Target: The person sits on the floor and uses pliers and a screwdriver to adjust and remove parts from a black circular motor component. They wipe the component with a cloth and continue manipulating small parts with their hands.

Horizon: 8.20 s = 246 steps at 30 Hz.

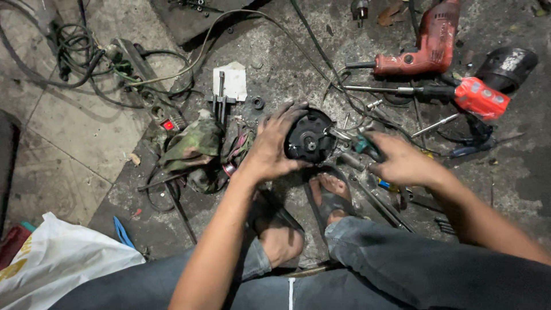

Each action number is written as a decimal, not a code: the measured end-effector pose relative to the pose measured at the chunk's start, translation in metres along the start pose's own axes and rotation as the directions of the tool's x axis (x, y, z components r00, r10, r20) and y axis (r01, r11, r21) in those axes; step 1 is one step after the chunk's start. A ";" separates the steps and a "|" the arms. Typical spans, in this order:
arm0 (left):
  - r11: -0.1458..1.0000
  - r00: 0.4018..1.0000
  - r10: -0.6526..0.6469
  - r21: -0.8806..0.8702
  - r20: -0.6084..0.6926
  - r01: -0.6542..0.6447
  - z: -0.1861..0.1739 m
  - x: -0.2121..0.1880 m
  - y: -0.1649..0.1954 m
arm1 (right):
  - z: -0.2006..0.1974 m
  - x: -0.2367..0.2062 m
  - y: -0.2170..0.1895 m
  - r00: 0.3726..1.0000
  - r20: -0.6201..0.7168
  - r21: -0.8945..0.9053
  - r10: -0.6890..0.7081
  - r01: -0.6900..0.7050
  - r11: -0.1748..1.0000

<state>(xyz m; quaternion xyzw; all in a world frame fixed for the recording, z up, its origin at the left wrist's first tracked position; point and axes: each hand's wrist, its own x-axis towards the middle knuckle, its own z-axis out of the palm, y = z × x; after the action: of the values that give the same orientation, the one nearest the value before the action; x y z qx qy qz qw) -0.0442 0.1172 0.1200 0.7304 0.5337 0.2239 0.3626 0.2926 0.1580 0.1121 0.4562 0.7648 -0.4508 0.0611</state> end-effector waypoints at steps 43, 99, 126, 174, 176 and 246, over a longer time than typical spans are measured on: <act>0.999 0.999 0.011 -0.051 -0.044 -0.013 -0.010 -0.013 -0.006 | -0.036 0.006 -0.122 0.940 0.123 -0.534 0.317 -0.207 0.820; 0.995 0.991 0.085 -0.046 -0.100 -0.090 -0.005 -0.006 -0.012 | 0.018 -0.004 -0.021 0.979 0.113 -0.004 0.170 -0.171 0.985; 0.988 0.985 0.125 -0.080 -0.116 -0.135 -0.006 -0.013 -0.009 | 0.022 0.000 -0.067 0.925 -0.297 -0.333 -0.239 0.134 0.933; 0.996 0.990 0.091 -0.016 -0.107 -0.093 -0.009 -0.018 -0.004 | -0.017 0.017 -0.059 0.975 -0.123 -0.191 -0.184 0.159 0.969; 0.995 0.990 0.092 -0.017 -0.102 -0.094 -0.009 -0.017 -0.005 | -0.023 0.019 -0.062 0.999 -0.033 -0.182 -0.025 0.019 0.983; 0.966 0.822 -0.257 -0.108 -0.509 0.235 0.010 -0.079 0.024 | 0.186 -0.061 0.067 0.892 -0.316 0.621 0.323 -0.063 0.781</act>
<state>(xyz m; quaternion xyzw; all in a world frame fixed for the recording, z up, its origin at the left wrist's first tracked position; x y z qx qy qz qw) -0.0480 0.0359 0.1366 0.5604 0.6966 0.3744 0.2460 0.3189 -0.0086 -0.0085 0.6128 0.5276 -0.5538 -0.1984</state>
